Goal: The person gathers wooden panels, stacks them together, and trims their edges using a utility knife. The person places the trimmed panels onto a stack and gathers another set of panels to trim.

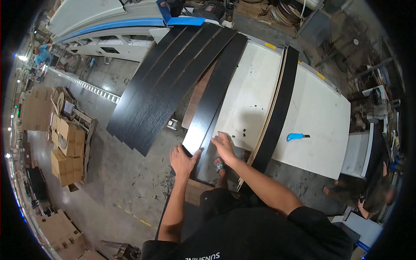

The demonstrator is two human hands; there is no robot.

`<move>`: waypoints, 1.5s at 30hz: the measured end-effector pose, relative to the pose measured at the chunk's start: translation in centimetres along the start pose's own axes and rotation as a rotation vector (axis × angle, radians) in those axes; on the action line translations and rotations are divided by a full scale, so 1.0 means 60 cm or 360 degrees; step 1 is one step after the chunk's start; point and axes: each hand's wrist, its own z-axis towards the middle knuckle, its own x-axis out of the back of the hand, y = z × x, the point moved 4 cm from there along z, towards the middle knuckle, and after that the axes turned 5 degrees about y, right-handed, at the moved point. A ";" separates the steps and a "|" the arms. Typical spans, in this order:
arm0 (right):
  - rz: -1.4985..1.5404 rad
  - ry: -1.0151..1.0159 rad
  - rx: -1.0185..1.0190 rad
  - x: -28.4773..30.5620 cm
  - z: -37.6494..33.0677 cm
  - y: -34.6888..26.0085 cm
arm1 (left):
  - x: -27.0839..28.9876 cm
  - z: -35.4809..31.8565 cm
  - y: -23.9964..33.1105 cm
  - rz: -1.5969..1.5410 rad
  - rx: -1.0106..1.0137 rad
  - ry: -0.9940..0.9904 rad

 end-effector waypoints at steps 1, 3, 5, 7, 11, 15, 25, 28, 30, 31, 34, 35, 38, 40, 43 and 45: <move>-0.0049 0.0037 0.0086 0.007 0.005 -0.002 | 0.014 0.009 0.010 0.0002 -0.0220 0.0393; -0.0060 0.0102 0.0191 -0.012 0.031 -0.026 | 0.083 0.073 0.014 0.0011 -0.0601 0.0981; 0.0226 0.0092 0.0185 -0.023 0.045 -0.032 | 0.127 0.139 0.001 0.0000 -0.0723 0.1147; 0.0293 0.0032 0.0076 -0.062 0.028 -0.071 | 0.136 0.183 -0.063 0.0355 -0.0561 0.1304; 0.0266 0.0187 -0.0004 -0.020 0.110 -0.049 | 0.088 0.191 0.004 0.0430 -0.0761 0.1216; 0.0316 0.0143 -0.0172 -0.047 0.075 -0.083 | 0.069 0.125 -0.016 0.0157 -0.0645 0.0838; 0.0200 0.0104 -0.0050 -0.036 0.109 -0.074 | -0.004 0.000 0.059 -0.0128 -0.0415 0.0831; -0.0014 0.0124 -0.0033 -0.040 0.113 -0.081 | -0.031 -0.013 0.070 -0.0238 -0.0515 0.0899; -0.0103 0.0198 -0.0075 -0.044 0.100 -0.088 | -0.042 -0.011 0.066 -0.0165 -0.0429 0.0816; -0.0101 0.0199 -0.0073 -0.043 0.096 -0.094 | -0.043 -0.008 0.064 -0.0165 -0.0431 0.0818; -0.0186 0.0140 -0.0069 -0.041 0.090 -0.103 | -0.038 0.006 0.061 -0.0151 -0.0390 0.0780; -0.0151 0.0113 -0.0087 -0.042 0.088 -0.104 | -0.030 0.016 0.057 -0.0115 -0.0379 0.0769; -0.0102 0.0122 -0.0083 -0.046 0.087 -0.099 | -0.021 0.026 0.055 -0.0072 -0.0394 0.0786; -0.0077 0.0187 -0.0054 -0.037 0.101 -0.084 | -0.019 0.031 0.070 -0.0073 -0.0450 0.0813; -0.0031 0.0217 -0.0076 -0.029 0.104 -0.088 | -0.018 0.021 0.072 -0.0278 -0.0530 0.0846; -0.0437 0.0345 -0.0051 -0.017 0.071 -0.110 | -0.016 -0.007 0.056 -0.0232 -0.0424 0.0855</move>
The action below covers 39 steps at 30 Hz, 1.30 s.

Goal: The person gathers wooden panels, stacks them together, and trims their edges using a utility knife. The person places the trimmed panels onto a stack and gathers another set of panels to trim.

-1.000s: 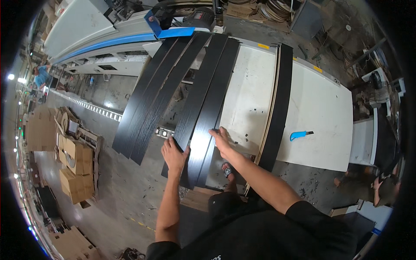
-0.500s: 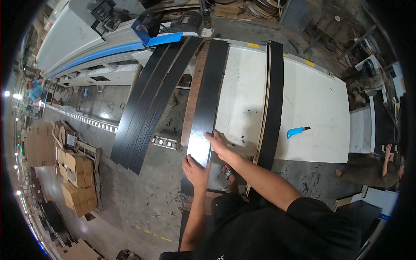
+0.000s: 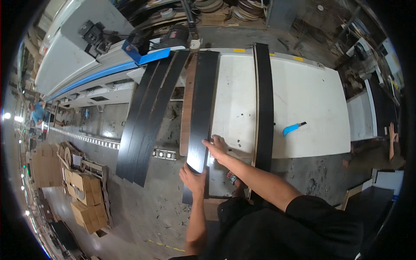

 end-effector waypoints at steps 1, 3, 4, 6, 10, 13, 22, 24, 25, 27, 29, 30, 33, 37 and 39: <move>-0.0106 0.0255 0.0113 0.006 0.009 0.000 | 0.003 -0.001 0.009 -0.0018 0.0011 0.0018; 0.0333 0.0100 0.0001 0.014 0.032 -0.002 | 0.001 -0.008 0.014 -0.0022 0.0002 0.0011; 0.0769 -0.0074 -0.0085 0.014 0.043 -0.004 | 0.001 -0.011 0.019 -0.0017 0.0008 0.0024; 0.0896 -0.0136 -0.0121 0.010 0.038 -0.020 | 0.013 -0.026 0.017 -0.0036 -0.0048 0.0053; 0.1251 -0.0183 -0.0342 -0.012 0.010 -0.018 | 0.030 -0.050 0.029 -0.0023 -0.0041 0.0021; 0.0959 0.0085 -0.0103 0.000 -0.004 0.012 | 0.043 -0.069 0.043 -0.0049 -0.0047 -0.0009; 0.0776 0.0367 0.0186 0.202 -0.081 0.025 | 0.052 -0.140 0.177 -0.0319 0.0020 -0.0184; 0.0658 0.0516 0.0277 0.258 -0.082 0.034 | 0.040 -0.159 0.224 -0.0328 0.0080 -0.0232; 0.0625 0.0559 0.0274 0.283 -0.075 0.048 | 0.032 -0.167 0.245 -0.0316 0.0060 -0.0244; 0.0591 0.0555 0.0190 0.326 -0.042 0.089 | 0.016 -0.181 0.290 -0.0304 0.0018 -0.0249; 0.0517 0.0583 0.0205 0.366 -0.026 0.107 | -0.004 -0.193 0.328 -0.0296 0.0037 -0.0321; 0.0512 0.0613 0.0256 0.387 -0.024 0.114 | -0.013 -0.197 0.349 -0.0281 0.0029 -0.0315; 0.0370 0.0358 0.0304 0.450 -0.016 0.122 | -0.036 -0.217 0.403 -0.0202 0.0026 -0.0236; 0.0186 0.0621 0.0435 0.484 -0.072 0.217 | -0.114 -0.254 0.423 -0.0140 0.0044 -0.0196; 0.0381 0.0520 0.0241 0.451 -0.085 0.335 | -0.124 -0.263 0.444 -0.0126 0.0004 -0.0268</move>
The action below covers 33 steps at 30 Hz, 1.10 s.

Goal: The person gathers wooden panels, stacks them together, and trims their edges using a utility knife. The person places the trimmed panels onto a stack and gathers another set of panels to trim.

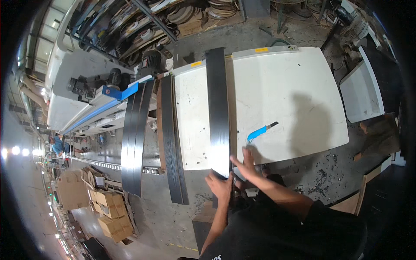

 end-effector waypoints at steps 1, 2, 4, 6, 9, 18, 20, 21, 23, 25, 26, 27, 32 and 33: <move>0.0225 -0.0266 -0.0434 0.008 -0.047 -0.014 | 0.005 -0.005 -0.022 0.0032 0.0039 -0.0040; 0.0456 -0.0735 -0.0744 0.026 -0.074 -0.031 | 0.013 -0.015 -0.056 0.0146 0.0076 -0.0005; 0.0430 -0.0968 -0.0909 -0.040 -0.089 0.132 | 0.010 0.008 -0.081 0.0013 0.0131 -0.0273; 0.0385 -0.1074 -0.0898 -0.048 -0.115 0.114 | 0.031 0.017 -0.167 0.0021 0.0212 -0.0384; 0.0505 -0.1235 -0.0977 -0.022 -0.136 0.032 | 0.025 -0.026 -0.269 -0.0614 0.0624 -0.1082; 0.0766 -0.0301 -0.0499 -0.069 -0.138 0.047 | -0.069 -0.107 -0.284 -0.1409 0.1269 -0.1504; 0.0941 -0.0401 -0.0519 -0.035 -0.134 0.066 | -0.059 -0.131 -0.225 -0.1412 0.1138 -0.1538; 0.1145 -0.0522 -0.0494 -0.011 -0.126 0.065 | -0.062 -0.133 -0.194 -0.1421 0.0970 -0.1528; 0.1236 -0.0662 -0.0492 0.061 -0.114 0.034 | -0.075 -0.143 -0.168 -0.1298 0.0936 -0.1727; 0.1143 -0.0601 -0.0693 0.133 -0.100 0.034 | -0.100 -0.132 -0.104 -0.1218 0.0751 -0.1993; 0.1152 -0.0672 -0.0846 0.169 -0.089 0.034 | -0.115 -0.113 -0.063 -0.1285 0.0629 -0.2071; 0.1082 -0.0699 -0.0654 0.187 -0.076 0.043 | -0.179 -0.086 -0.097 -0.1277 0.0821 -0.1844; 0.1037 -0.0810 -0.0814 0.290 -0.048 0.052 | -0.353 0.313 0.135 -0.1631 0.0844 -0.1466; 0.0984 -0.0861 -0.0832 0.296 -0.047 0.065 | -0.364 0.383 0.167 -0.1625 0.0720 -0.1395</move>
